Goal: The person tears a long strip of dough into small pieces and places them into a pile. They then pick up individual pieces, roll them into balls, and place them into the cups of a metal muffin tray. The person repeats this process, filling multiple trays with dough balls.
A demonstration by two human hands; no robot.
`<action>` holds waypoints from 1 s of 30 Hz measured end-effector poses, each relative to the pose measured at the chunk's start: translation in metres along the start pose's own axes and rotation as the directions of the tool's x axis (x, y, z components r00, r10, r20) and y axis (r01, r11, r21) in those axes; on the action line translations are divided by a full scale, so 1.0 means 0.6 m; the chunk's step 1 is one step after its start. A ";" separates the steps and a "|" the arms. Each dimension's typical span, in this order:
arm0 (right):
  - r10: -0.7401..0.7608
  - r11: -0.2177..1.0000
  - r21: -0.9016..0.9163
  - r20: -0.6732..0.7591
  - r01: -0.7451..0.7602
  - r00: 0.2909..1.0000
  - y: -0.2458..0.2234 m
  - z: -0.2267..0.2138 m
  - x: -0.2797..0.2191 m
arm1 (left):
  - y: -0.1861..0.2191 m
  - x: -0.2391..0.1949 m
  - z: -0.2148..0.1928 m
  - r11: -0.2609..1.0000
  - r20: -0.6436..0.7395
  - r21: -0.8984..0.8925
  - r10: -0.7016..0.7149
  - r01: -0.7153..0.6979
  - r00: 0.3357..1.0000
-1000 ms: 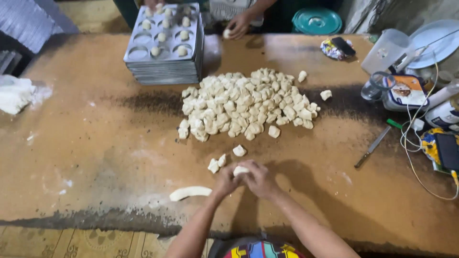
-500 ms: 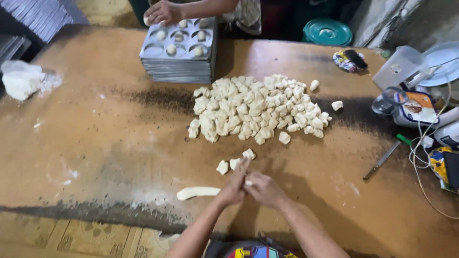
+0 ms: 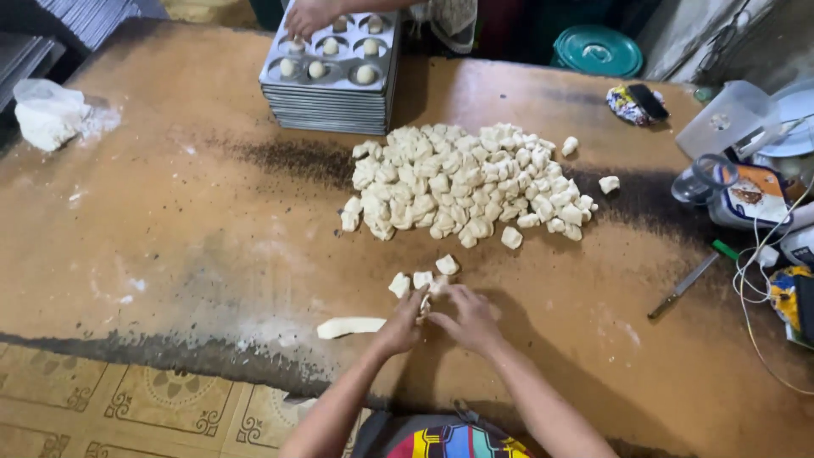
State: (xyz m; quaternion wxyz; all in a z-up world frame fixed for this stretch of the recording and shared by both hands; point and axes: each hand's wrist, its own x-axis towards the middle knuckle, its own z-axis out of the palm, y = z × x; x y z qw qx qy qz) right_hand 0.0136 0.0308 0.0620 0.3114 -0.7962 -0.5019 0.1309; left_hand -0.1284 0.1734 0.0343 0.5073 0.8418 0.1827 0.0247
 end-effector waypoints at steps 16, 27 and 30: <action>0.384 0.923 -0.069 0.191 -0.378 0.903 0.078 0.066 0.038 | 0.036 -0.058 0.034 0.937 -0.181 -0.070 0.325 -0.342 0.928; -0.340 0.923 0.184 -0.018 0.337 0.940 -0.081 0.017 0.014 | -0.157 -0.038 0.032 0.985 -0.175 -0.170 -0.006 -0.025 0.985; -0.479 0.862 0.112 -0.140 0.495 0.866 -0.084 0.004 0.007 | -0.116 -0.016 0.038 0.990 -0.152 0.089 0.126 -0.113 0.980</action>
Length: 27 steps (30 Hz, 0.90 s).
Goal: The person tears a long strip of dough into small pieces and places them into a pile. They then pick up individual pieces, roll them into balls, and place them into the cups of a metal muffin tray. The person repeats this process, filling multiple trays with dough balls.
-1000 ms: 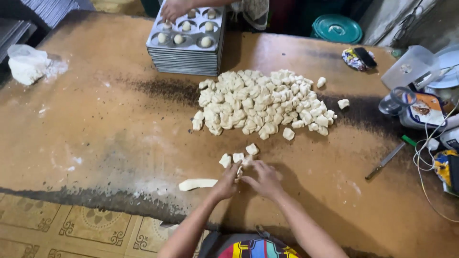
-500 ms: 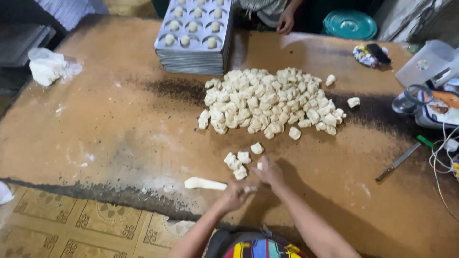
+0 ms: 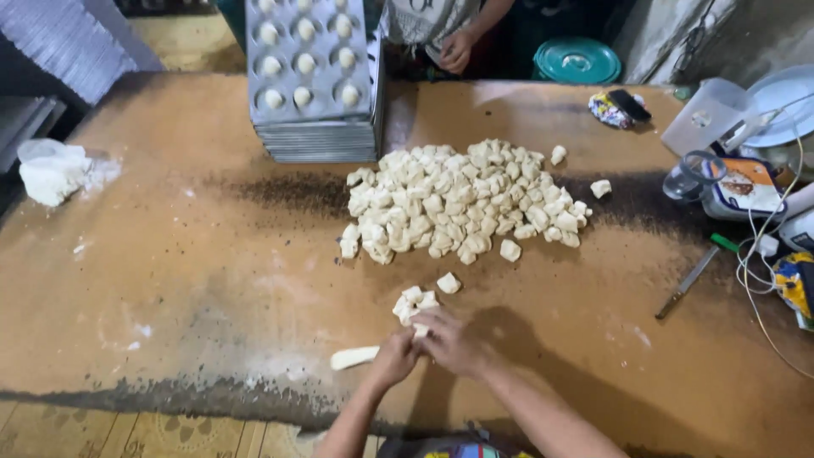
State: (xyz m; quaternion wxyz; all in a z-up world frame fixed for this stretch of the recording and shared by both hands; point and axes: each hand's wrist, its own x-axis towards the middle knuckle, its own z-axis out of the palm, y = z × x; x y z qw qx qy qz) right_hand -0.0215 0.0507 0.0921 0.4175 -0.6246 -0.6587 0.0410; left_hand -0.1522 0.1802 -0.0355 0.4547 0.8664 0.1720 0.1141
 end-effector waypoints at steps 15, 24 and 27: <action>0.131 0.991 0.056 -0.211 -0.122 0.969 0.087 0.015 -0.079 | 0.106 0.019 0.070 0.991 0.056 -0.127 -0.047 0.054 0.997; 0.563 0.814 -0.233 0.090 -0.532 0.821 0.097 -0.033 -0.075 | 0.106 0.019 0.003 0.976 -0.053 -0.143 0.160 -0.166 0.986; 0.325 0.945 -0.007 0.162 -0.328 0.932 0.100 0.038 -0.086 | 0.163 0.024 -0.020 0.965 -0.009 -0.146 0.220 -0.219 0.975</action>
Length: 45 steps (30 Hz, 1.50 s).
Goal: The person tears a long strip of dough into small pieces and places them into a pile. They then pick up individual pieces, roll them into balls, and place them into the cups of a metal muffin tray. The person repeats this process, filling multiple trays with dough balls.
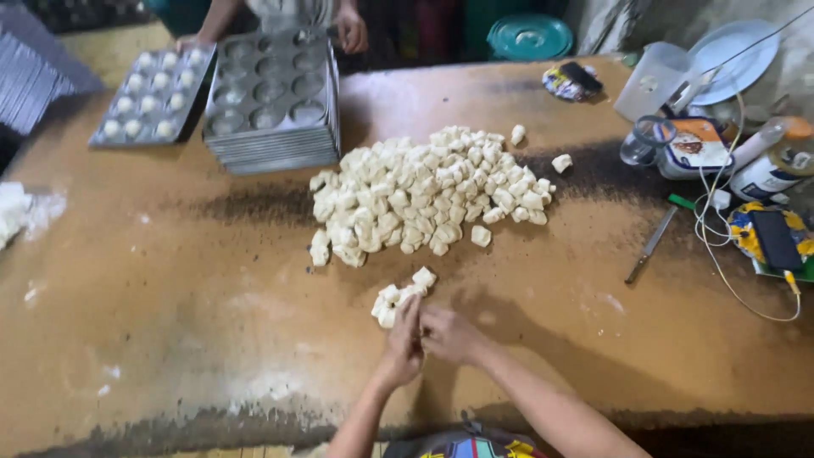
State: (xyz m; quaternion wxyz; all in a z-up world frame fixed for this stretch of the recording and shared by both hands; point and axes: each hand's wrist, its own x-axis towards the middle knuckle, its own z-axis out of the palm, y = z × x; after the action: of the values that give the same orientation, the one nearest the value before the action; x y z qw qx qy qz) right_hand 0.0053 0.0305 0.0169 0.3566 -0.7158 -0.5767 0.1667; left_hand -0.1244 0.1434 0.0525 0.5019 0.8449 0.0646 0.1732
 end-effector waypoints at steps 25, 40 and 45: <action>0.426 0.894 -0.155 0.002 -0.421 0.905 -0.017 -0.074 -0.004 | 0.025 0.000 0.000 0.997 -0.099 -0.045 -0.066 0.061 0.993; -0.081 0.996 -0.057 -0.348 0.065 0.934 0.000 -0.023 -0.012 | -0.023 0.018 0.029 0.994 -0.022 -0.066 -0.086 0.084 0.996; 0.117 0.963 -0.150 -0.520 -0.225 0.846 0.091 0.015 -0.020 | -0.133 0.006 0.095 0.928 0.046 0.363 -0.109 0.085 0.993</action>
State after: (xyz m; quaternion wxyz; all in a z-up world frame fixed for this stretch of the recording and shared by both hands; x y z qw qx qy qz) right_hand 0.0345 0.0175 -0.0300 0.4034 -0.8158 -0.4105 -0.0562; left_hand -0.0954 0.1365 -0.0411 0.3485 0.9236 0.1202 0.1056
